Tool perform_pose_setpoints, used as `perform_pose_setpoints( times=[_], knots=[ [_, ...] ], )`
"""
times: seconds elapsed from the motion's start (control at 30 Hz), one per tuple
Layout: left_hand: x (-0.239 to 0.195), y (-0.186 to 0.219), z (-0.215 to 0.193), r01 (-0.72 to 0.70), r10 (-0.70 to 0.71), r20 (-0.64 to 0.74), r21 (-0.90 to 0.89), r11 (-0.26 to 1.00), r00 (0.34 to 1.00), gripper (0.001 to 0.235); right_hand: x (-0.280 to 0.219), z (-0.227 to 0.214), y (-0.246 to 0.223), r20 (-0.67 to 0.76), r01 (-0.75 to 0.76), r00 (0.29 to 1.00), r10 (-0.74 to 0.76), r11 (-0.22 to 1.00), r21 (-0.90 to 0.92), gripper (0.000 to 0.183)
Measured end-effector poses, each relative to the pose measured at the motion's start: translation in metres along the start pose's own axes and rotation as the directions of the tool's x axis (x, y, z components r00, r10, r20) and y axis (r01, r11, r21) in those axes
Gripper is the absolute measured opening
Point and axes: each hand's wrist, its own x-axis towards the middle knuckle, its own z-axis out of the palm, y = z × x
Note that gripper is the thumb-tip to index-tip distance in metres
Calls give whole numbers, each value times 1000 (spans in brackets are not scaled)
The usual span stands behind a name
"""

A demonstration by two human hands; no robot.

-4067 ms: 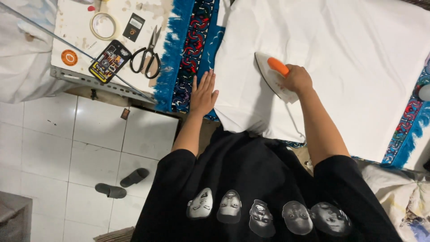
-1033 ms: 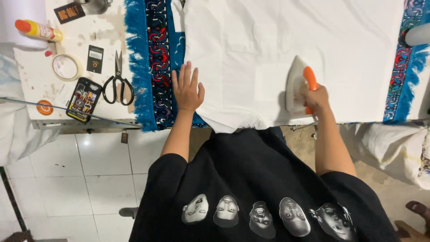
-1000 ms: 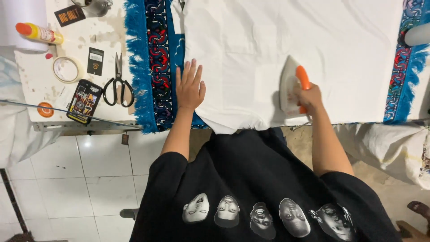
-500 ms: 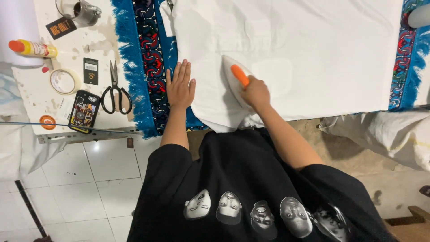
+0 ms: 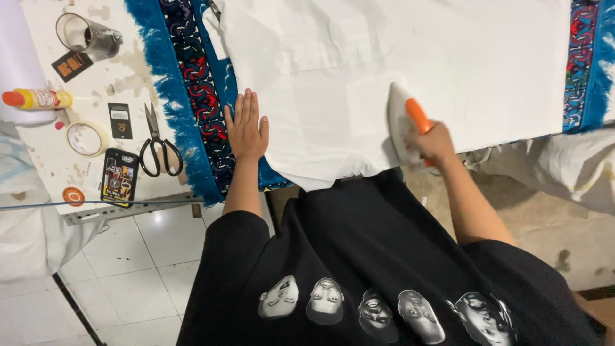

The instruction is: The person irons a white shirt on a patterned mat. They spray water on the shirt, smooth it with their hands, and use an iron to press the fabric. The shirt is flipped and repositioned multiple times during the process.

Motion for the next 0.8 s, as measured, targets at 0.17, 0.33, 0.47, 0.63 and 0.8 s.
perform_pose_setpoints(
  times=[0.17,0.33,0.47,0.63,0.8],
  knots=[
    [-2,3,-4,16,-17,41,14,1000,999,61,-18,35,-13,-33,-80,997,76,989,-124,33],
    [-1,2,0,31,-31,41,18,999,999,61,20,27,-22,-128,-25,992,6,989,-143,35],
    [-3,4,-3,37,-37,20,12,999,999,61,-17,48,1,-5,-71,997,71,989,-127,35],
    [3,3,-1,13,-12,-30,23,1000,999,62,-31,45,-23,16,-104,994,108,984,-146,29],
    [1,0,2,18,-17,-18,13,1000,1000,63,31,35,-57,-62,-18,998,10,991,-130,36]
  ],
)
